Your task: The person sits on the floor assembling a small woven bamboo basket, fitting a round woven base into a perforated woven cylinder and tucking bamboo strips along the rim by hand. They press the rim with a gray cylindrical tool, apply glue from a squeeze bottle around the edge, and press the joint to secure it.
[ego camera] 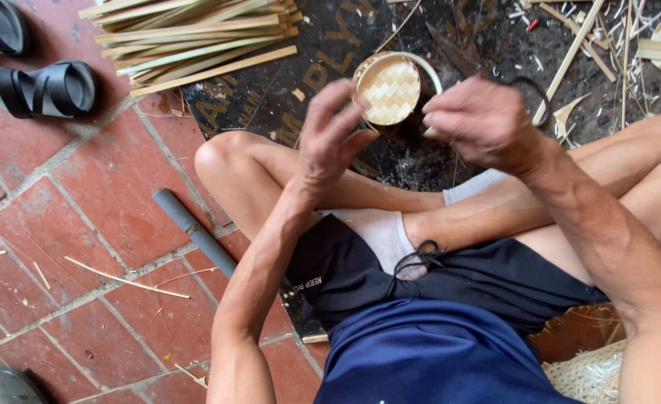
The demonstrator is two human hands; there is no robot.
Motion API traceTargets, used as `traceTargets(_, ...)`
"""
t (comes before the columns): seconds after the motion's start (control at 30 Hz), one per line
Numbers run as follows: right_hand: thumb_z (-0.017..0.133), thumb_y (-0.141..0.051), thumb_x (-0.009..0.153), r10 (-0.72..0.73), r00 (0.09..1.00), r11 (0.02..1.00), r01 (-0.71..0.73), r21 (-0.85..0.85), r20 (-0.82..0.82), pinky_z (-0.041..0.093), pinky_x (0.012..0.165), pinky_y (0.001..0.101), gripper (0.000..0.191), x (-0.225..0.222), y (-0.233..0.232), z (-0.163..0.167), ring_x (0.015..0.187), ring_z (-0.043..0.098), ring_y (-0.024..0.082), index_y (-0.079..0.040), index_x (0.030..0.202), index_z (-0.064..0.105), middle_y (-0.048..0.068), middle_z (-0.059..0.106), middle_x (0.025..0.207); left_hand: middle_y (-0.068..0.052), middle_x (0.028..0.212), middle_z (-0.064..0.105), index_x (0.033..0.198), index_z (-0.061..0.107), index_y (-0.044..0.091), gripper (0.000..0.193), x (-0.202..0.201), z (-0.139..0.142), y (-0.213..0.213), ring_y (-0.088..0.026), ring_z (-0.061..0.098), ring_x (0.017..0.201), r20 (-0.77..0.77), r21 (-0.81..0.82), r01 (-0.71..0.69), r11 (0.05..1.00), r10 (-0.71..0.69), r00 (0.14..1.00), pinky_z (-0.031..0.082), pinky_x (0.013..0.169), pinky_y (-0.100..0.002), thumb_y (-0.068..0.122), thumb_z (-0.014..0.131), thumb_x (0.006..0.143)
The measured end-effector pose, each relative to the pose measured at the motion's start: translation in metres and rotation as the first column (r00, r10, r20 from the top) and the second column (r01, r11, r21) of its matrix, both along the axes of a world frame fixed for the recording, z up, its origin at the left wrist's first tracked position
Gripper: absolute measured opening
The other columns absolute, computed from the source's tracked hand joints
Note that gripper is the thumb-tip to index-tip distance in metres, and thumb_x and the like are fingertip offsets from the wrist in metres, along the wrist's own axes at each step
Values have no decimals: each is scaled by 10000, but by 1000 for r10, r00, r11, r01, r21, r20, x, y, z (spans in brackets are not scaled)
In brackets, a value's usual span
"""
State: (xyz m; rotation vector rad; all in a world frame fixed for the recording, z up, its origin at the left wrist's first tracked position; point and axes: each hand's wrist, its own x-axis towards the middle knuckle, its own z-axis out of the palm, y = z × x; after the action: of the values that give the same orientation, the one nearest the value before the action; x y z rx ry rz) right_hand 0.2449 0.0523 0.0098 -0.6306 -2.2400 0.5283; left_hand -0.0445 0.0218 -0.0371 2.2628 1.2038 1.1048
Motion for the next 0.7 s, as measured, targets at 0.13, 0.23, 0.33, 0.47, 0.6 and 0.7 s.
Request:
traceTargets(0.13,694,-114,1152,-216,931,951,133,-280,-293,588,721,245,120,24,4,-1,889,685,149,-6,1101,705,112,712,1041,-186,1665,257,1628,153,73,1264,-2,-11,8,-333,274,1571,190,-228,19,973,25,981,280,1337,-439,413,959,717)
traceTargets(0.23,712,-124,1173,-393,867,889,272,-369,-308,540,650,228,139,24,7,-15,783,658,117,-13,1091,720,89,715,938,-200,1667,299,1630,196,52,1279,11,-23,30,-348,281,1576,59,-349,58,935,-40,997,289,1324,-420,330,1009,682)
traceTargets(0.33,714,-121,1157,-429,886,840,319,-438,-177,504,584,217,133,18,1,-29,734,634,105,-17,1074,711,58,693,874,-184,1647,384,1628,254,38,1244,22,-28,45,-303,387,1542,249,-533,112,838,29,968,337,1318,-395,255,1020,673)
traceTargets(0.47,674,-62,1166,-374,916,892,312,-326,-147,529,691,243,102,15,-4,-35,786,655,106,10,1094,676,79,706,935,-177,1626,430,1626,255,-2,1223,22,-20,46,-262,454,1510,706,-607,405,684,231,669,355,1309,-387,209,1006,685)
traceTargets(0.6,695,-57,1146,-390,908,884,323,-337,-153,528,662,246,104,19,-1,-30,759,652,124,-7,1055,687,71,691,866,-166,1609,463,1642,286,-34,1196,20,-8,27,-240,459,1494,808,-576,537,617,327,491,349,1288,-369,245,985,713)
traceTargets(0.7,706,-55,1169,-409,903,886,358,-294,-135,535,709,253,111,23,1,-27,804,674,135,7,1084,672,90,698,902,-162,1603,471,1637,295,-34,1187,24,-4,23,-237,467,1481,850,-526,598,605,348,397,350,1280,-370,264,985,717)
